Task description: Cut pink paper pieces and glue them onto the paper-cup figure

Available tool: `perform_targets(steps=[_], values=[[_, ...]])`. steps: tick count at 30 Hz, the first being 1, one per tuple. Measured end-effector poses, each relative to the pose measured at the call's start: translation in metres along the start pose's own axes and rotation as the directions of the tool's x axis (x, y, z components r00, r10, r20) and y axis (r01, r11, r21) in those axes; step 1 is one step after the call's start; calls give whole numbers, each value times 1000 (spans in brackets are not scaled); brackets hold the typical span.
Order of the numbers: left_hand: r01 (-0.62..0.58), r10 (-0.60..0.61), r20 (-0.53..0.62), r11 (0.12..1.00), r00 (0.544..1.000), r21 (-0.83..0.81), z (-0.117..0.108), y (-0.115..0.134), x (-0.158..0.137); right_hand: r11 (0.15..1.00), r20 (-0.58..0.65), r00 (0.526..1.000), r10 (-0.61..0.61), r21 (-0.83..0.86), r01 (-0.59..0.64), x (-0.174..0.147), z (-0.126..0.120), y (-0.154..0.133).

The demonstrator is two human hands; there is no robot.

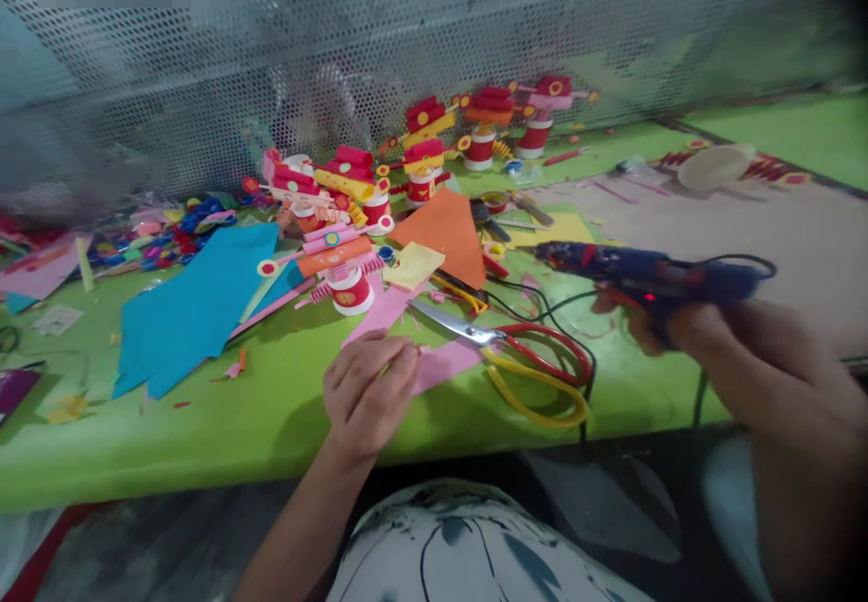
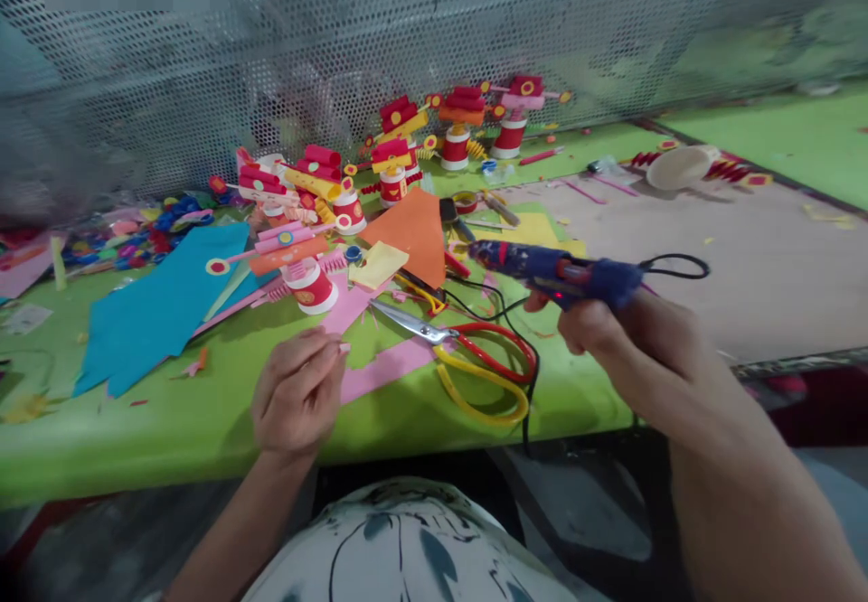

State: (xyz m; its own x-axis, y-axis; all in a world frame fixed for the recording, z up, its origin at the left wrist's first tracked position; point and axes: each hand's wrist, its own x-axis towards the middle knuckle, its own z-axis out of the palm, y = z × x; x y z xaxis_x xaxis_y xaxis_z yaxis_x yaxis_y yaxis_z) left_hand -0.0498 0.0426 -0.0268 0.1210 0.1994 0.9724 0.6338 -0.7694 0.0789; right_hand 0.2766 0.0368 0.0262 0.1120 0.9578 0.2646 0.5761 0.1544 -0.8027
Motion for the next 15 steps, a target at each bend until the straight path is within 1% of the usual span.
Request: perform_targets(steps=[1, 2, 3, 4, 6, 8, 12, 15], values=[[23, -23, -16, 1000, 1000, 2, 1, 0, 0, 991, 21, 1000, -19, -134, 21, 6, -2, 7], [44, -43, -21, 999, 999, 0, 1, 0, 0, 963, 39, 998, -39, -265, 48, 11, -3, 14], [57, -57, -18, 998, 998, -3, 2, -1, -1, 917, 69, 995, -67, -390, 89, 15, -3, 20], [64, -64, -16, 998, 998, -5, 2, 0, -2, 855, 87, 991, -105, -502, 135, 18, -2, 26], [61, -61, -12, 998, 998, -10, 3, 0, -2, 716, 140, 983, -118, -673, 183, 21, 4, 38], [52, -52, -3, 998, 999, -18, 3, 2, -1, 647, 186, 978, -91, -735, 200, 24, 11, 48], [40, -39, 44, 999, 998, -17, 1, 4, 4, 607, 257, 964, -61, -757, 241, 37, 21, 63], [39, -38, 64, 999, 997, -7, 1, 3, 6, 582, 277, 959, -56, -772, 257, 51, 26, 71]])
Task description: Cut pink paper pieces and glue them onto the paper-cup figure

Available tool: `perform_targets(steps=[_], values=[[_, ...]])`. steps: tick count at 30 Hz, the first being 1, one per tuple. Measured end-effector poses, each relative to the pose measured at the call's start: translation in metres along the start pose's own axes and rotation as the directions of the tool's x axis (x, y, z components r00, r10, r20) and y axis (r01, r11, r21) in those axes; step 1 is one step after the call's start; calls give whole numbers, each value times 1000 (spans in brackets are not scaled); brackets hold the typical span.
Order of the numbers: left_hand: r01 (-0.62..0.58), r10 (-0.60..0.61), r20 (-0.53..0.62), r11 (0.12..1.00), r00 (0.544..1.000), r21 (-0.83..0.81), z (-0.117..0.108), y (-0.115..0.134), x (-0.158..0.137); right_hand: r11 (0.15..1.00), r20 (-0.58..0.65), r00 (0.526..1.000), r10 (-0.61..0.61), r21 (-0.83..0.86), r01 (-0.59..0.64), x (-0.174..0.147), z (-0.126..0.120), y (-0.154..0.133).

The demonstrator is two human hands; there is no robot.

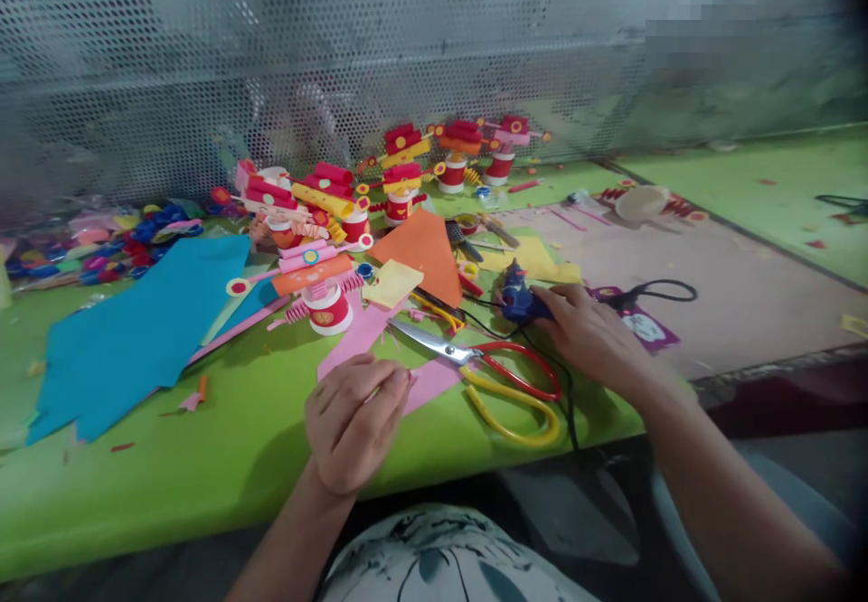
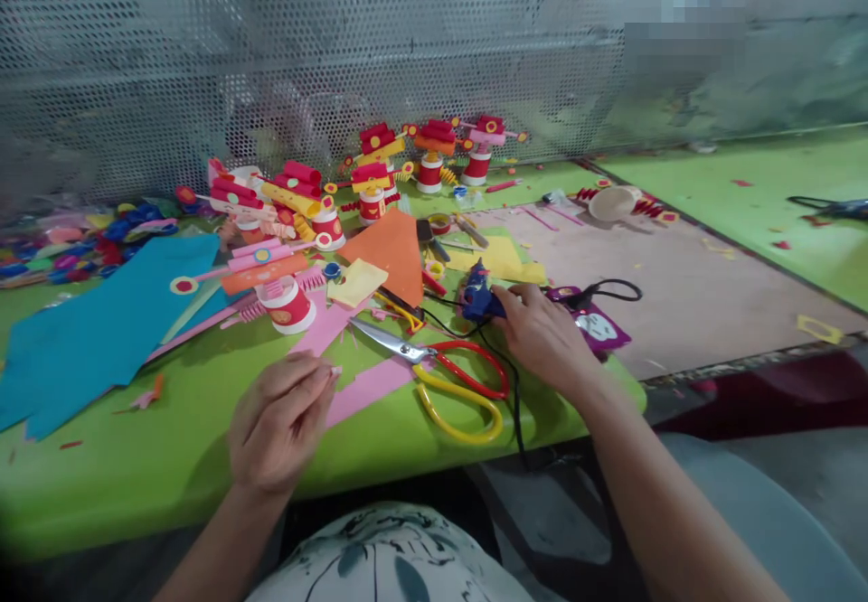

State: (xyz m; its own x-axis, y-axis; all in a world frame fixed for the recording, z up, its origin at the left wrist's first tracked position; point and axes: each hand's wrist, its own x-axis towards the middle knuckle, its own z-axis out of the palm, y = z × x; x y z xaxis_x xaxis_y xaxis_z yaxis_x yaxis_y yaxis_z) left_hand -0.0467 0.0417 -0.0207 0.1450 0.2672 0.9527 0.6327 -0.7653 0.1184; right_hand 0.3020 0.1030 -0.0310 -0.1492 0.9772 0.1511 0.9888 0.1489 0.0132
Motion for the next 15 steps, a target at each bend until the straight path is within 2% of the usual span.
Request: perform_targets(steps=[6, 10, 13, 15], values=[[38, -39, -33, 999, 999, -27, 2, -4, 1, 1000, 34, 999, -12, -22, 13, 11, 5, 5], [109, -115, -55, 987, 992, -114, 4, -6, 2, 999, 1, 1000, 5, -33, -5, 4, -12, -2], [204, -217, -26, 948, 976, -245, 6, -6, 1, 999, -135, 991, -16, 28, 20, -3, -36, -22], [344, -373, 9, 847, 928, -405, 9, -7, 1, 944, -278, 957, -87, 284, 169, -7, -52, -45]])
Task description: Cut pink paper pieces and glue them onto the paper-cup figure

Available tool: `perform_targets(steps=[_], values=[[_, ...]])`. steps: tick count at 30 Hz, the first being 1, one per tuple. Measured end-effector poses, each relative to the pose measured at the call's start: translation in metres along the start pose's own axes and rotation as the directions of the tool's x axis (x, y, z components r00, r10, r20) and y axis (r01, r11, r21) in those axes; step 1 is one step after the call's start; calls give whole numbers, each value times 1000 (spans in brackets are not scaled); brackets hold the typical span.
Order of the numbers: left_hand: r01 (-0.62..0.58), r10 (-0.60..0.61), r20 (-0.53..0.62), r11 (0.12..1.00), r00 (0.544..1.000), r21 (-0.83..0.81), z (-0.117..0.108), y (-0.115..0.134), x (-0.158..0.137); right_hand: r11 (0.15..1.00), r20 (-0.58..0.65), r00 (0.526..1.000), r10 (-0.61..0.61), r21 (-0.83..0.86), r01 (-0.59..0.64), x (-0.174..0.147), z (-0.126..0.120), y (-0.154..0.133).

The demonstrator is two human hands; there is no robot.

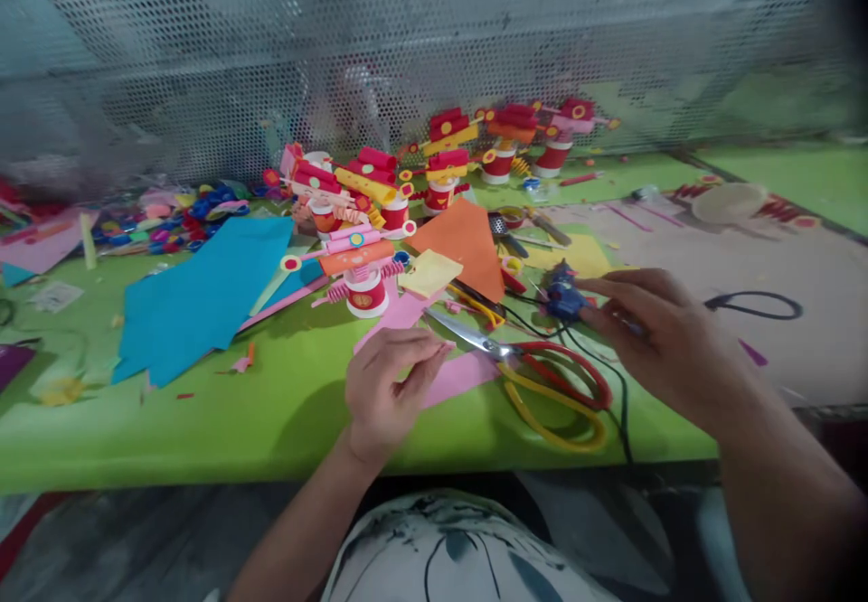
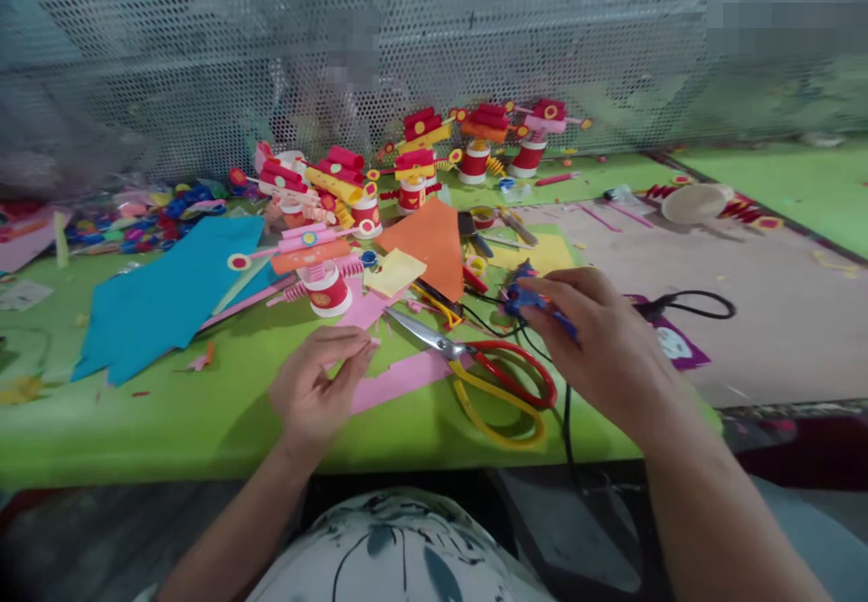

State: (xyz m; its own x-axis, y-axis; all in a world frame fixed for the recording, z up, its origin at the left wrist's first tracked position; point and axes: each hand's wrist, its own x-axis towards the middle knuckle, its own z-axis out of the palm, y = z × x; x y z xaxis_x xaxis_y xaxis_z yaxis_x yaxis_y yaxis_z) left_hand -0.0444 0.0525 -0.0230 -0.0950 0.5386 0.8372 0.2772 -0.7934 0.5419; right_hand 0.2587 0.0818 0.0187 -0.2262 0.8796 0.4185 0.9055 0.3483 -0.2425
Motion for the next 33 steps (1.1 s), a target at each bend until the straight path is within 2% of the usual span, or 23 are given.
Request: perform_targets(steps=[2, 3, 4, 6, 8, 10, 12, 15, 17, 18, 20, 23, 25, 28, 30, 33], values=[[227, -234, 1, 944, 972, -238, 2, -2, 1, 952, -29, 994, -101, 288, 105, 4, -4, -31], [331, -343, 31, 873, 939, -360, 3, -3, 1, 909, -34, 991, -130, 395, 132, 6, -4, -46], [414, -428, 81, 782, 900, -466, 4, -4, 2, 865, 10, 989, -150, 486, 126, 8, -3, -60], [508, -511, 186, 615, 839, -602, 4, -4, 5, 785, 80, 983, -166, 614, 82, 13, 2, -83], [530, -520, 234, 545, 822, -650, 4, -3, 7, 694, 160, 976, -147, 719, -13, 18, 10, -100], [519, -502, 227, 578, 835, -630, 2, -1, 8, 555, 273, 954, -125, 816, -161, 21, 18, -111], [509, -480, 210, 663, 852, -549, -1, 1, 9, 338, 416, 904, -95, 868, -364, 21, 26, -119], [488, -433, 225, 786, 873, -379, -7, 4, 11, -36, 610, 784, -115, 786, -617, 20, 33, -127], [444, -379, 244, 833, 893, -330, -9, 5, 13, -165, 679, 698, -227, 680, -715, 19, 34, -130], [428, -359, 251, 842, 899, -329, -9, 5, 14, -190, 692, 664, -284, 638, -746, 18, 33, -132], [423, -350, 257, 840, 901, -339, -8, 4, 14, -219, 696, 627, -349, 590, -777, 19, 31, -134], [480, -396, 286, 802, 873, -355, -5, 2, 12, -252, 695, 618, -366, 565, -785, 19, 28, -136], [515, -419, 310, 769, 854, -379, -3, 1, 11, -263, 694, 619, -367, 561, -785, 19, 28, -136], [501, -398, 306, 719, 865, -482, 0, 1, 11, -288, 683, 647, -339, 579, -762, 18, 29, -136], [498, -394, 305, 652, 867, -572, 3, 2, 12, -308, 672, 663, -330, 587, -748, 17, 29, -137], [553, -443, 347, 528, 827, -644, 6, 5, 13, -329, 658, 675, -334, 589, -738, 17, 28, -139]])
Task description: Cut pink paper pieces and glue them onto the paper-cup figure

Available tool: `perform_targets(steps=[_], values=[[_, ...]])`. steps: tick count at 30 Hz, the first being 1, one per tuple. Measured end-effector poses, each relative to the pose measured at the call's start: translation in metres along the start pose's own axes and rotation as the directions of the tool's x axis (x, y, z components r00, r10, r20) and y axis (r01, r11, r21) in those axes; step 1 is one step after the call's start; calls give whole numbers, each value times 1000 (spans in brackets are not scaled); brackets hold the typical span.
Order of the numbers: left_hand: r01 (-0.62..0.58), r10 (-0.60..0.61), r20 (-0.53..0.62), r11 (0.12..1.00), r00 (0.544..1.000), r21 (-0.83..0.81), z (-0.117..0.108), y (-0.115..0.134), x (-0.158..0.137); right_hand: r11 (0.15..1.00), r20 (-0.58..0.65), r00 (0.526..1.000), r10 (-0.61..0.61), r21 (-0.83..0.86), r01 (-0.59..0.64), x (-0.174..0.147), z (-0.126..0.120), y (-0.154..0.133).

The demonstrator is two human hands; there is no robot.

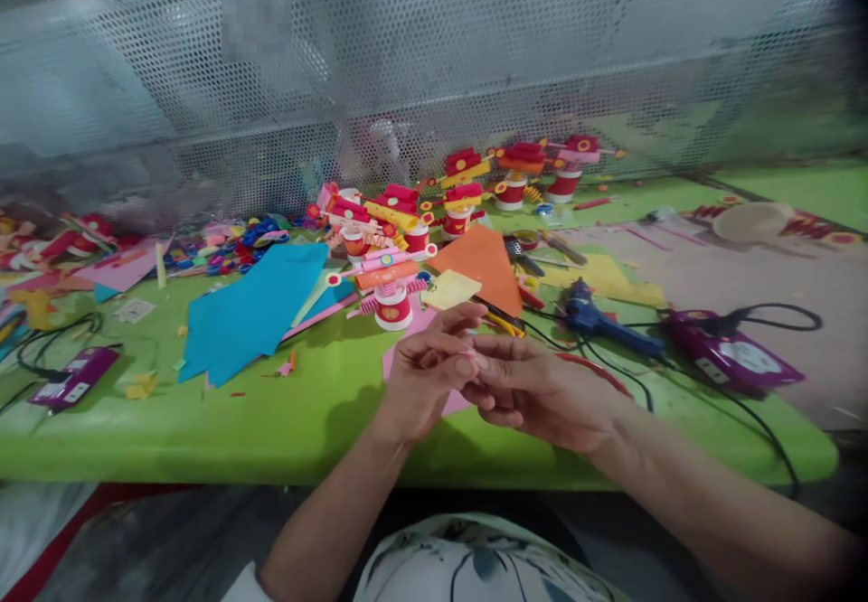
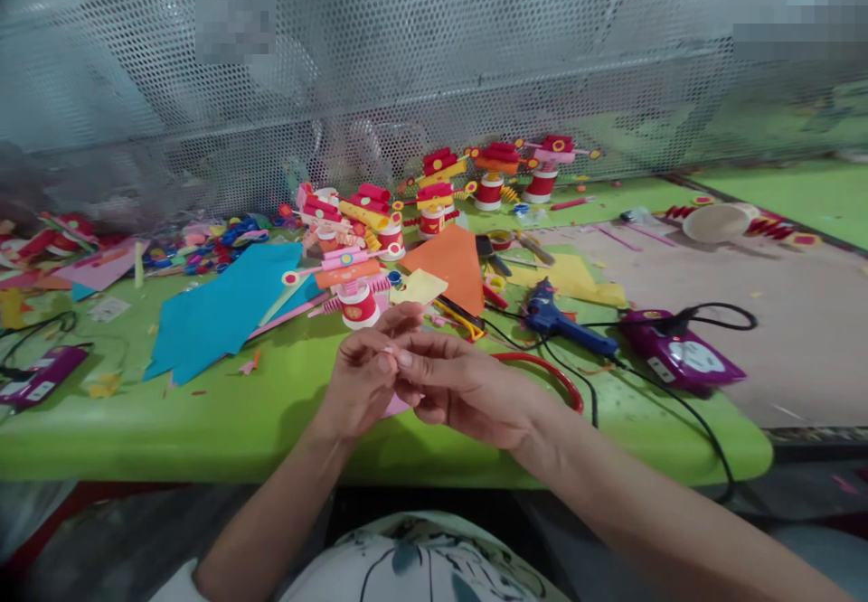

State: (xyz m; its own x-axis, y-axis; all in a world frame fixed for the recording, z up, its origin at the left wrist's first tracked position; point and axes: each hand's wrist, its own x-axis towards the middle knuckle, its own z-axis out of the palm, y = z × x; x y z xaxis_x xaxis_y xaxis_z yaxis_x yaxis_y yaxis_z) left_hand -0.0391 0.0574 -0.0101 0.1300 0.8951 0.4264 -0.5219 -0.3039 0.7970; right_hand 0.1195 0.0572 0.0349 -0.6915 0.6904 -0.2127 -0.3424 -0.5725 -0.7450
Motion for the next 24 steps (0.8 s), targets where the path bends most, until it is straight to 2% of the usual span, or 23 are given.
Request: perform_targets(steps=[3, 9, 12, 16, 20, 24], values=[[52, -52, -16, 999, 999, -6, 2, 0, -1, 1000, -13, 1000, -9, -9, 9, 0, 2, 0], [28, -28, -3, 999, 1000, -33, 2, 2, -3, 1000, -18, 1000, -2, 29, 2, -1, 2, 4], [11, -11, -2, 1000, 1000, 30, 0, 1, -4, 997, -13, 1000, 22, 73, -21, -2, 2, 5], [-75, 75, 7, 991, 997, 113, -5, -1, -4, 990, -52, 997, 53, 133, -46, -2, 3, 5], [-86, 84, 18, 990, 996, 110, -8, -1, -6, 991, -87, 994, 67, 120, -56, -2, 7, 5], [-108, 107, 15, 972, 994, 207, -8, 1, -8, 993, -70, 995, 68, 100, -60, -1, 7, 5]])
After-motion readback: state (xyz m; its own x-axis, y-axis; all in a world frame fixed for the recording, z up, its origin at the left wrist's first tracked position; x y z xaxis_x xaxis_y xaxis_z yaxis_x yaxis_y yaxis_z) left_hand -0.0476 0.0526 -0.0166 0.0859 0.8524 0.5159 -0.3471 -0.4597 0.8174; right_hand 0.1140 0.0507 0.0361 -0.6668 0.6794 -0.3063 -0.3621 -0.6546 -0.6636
